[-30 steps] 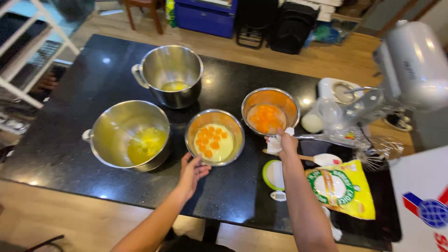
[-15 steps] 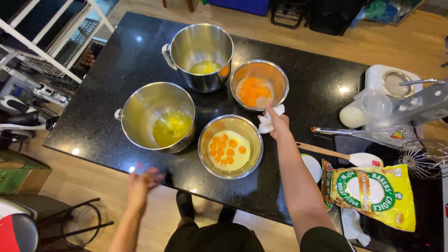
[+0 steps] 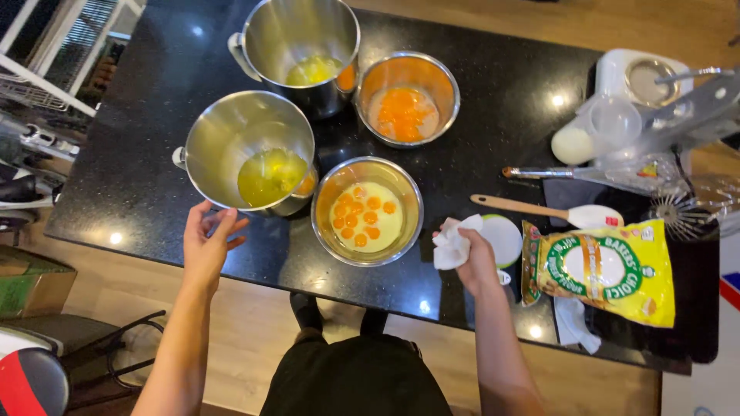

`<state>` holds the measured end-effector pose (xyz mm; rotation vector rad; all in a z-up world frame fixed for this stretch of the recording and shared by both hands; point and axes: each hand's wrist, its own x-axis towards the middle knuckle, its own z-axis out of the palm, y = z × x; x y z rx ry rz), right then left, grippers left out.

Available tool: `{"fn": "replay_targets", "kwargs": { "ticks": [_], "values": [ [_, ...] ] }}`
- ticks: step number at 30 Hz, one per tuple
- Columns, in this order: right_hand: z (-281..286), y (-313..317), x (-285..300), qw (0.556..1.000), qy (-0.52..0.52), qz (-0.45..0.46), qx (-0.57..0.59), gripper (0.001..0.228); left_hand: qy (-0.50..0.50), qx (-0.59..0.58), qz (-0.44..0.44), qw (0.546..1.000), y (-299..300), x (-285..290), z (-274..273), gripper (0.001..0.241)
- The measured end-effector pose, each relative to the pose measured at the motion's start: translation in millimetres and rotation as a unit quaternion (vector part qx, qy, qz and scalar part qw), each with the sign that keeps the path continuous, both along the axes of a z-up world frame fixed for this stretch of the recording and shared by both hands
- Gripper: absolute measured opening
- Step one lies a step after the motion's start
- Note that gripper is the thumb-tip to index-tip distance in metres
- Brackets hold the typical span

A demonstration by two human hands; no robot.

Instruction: Washing hands and measuring flour and vanilla extract into bowls for cake preparation.

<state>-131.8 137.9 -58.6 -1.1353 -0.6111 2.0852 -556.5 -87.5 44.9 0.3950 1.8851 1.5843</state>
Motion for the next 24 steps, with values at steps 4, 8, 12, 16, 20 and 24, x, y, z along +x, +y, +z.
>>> {"fn": "replay_targets", "kwargs": {
  "ticks": [4,8,12,16,20,24],
  "values": [
    [16.9,-33.3,6.1,0.996,0.078,-0.028,-0.028,0.053,0.006,-0.01,-0.02,1.0,13.7,5.6,5.0,0.052],
    [13.3,-47.9,7.6,0.994,0.101,-0.033,-0.019,0.05,-0.017,0.017,-0.033,0.999,20.1,11.2,9.1,0.056],
    [8.6,-57.4,4.1,0.999,-0.002,0.008,0.031,0.038,-0.036,0.033,-0.049,0.998,14.2,10.1,9.2,0.064],
    [3.5,-79.4,1.6,0.994,-0.072,0.04,0.077,0.034,-0.04,-0.01,-0.053,0.998,3.0,11.2,-27.3,0.061],
    [5.0,-109.9,-1.5,0.866,-0.415,0.114,0.253,0.035,-0.055,-0.038,-0.056,0.996,-4.1,25.0,-47.5,0.057],
    [0.9,-147.8,-28.1,0.599,-0.607,0.072,0.517,0.047,-0.095,-0.062,-0.093,0.989,-12.7,18.8,-70.6,0.056]
  ]
}}
